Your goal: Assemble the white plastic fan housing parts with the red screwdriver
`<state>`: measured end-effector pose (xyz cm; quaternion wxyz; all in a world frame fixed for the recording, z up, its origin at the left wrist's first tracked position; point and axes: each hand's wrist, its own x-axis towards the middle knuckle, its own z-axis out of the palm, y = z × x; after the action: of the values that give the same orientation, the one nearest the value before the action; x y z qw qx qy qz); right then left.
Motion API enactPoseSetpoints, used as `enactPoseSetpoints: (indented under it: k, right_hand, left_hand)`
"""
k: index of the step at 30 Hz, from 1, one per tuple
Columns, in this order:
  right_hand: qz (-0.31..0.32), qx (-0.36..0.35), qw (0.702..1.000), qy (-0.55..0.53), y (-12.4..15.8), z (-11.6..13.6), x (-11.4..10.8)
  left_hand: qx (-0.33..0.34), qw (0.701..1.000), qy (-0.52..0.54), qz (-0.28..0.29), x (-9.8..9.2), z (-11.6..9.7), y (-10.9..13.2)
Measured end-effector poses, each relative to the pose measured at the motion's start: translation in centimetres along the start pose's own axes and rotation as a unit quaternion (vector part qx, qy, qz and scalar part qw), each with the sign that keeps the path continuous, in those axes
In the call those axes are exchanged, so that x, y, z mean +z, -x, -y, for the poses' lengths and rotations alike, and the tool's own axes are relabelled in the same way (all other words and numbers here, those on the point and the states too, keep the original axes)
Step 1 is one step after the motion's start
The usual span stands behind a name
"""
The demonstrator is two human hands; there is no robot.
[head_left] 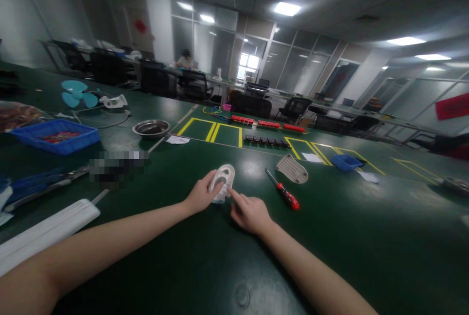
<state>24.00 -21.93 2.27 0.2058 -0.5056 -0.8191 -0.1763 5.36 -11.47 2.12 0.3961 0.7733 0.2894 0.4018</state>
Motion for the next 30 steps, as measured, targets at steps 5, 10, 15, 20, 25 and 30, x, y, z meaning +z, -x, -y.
enactPoseSetpoints:
  k: [5,10,15,20,25,30]
  right_hand:
    - [0.019,0.041,0.998,0.048,-0.1,-1.2,-1.8]
    - [0.038,0.236,0.951,0.195,2.0,-5.0,-4.9]
    - [0.094,0.389,0.889,0.222,6.2,-7.4,-4.8]
    - [0.095,0.438,0.887,0.109,6.9,-7.7,-3.7]
    - [-0.022,0.342,0.939,-0.035,6.2,-6.1,-3.8]
    - [-0.070,0.159,0.980,-0.096,6.6,-3.6,-4.2]
  left_hand:
    - [-0.067,0.992,0.090,-0.053,-0.5,0.6,-1.2]
    - [-0.114,0.983,0.127,-0.066,-0.7,0.9,-1.8]
    - [-0.114,0.985,0.117,-0.063,-0.7,0.5,-1.7]
    - [-0.102,0.988,0.109,-0.047,-0.9,0.3,-1.6]
    - [-0.080,0.992,0.082,-0.058,-1.0,-0.1,-1.4]
    - [-0.045,0.997,0.022,-0.050,-0.5,-0.1,-0.9]
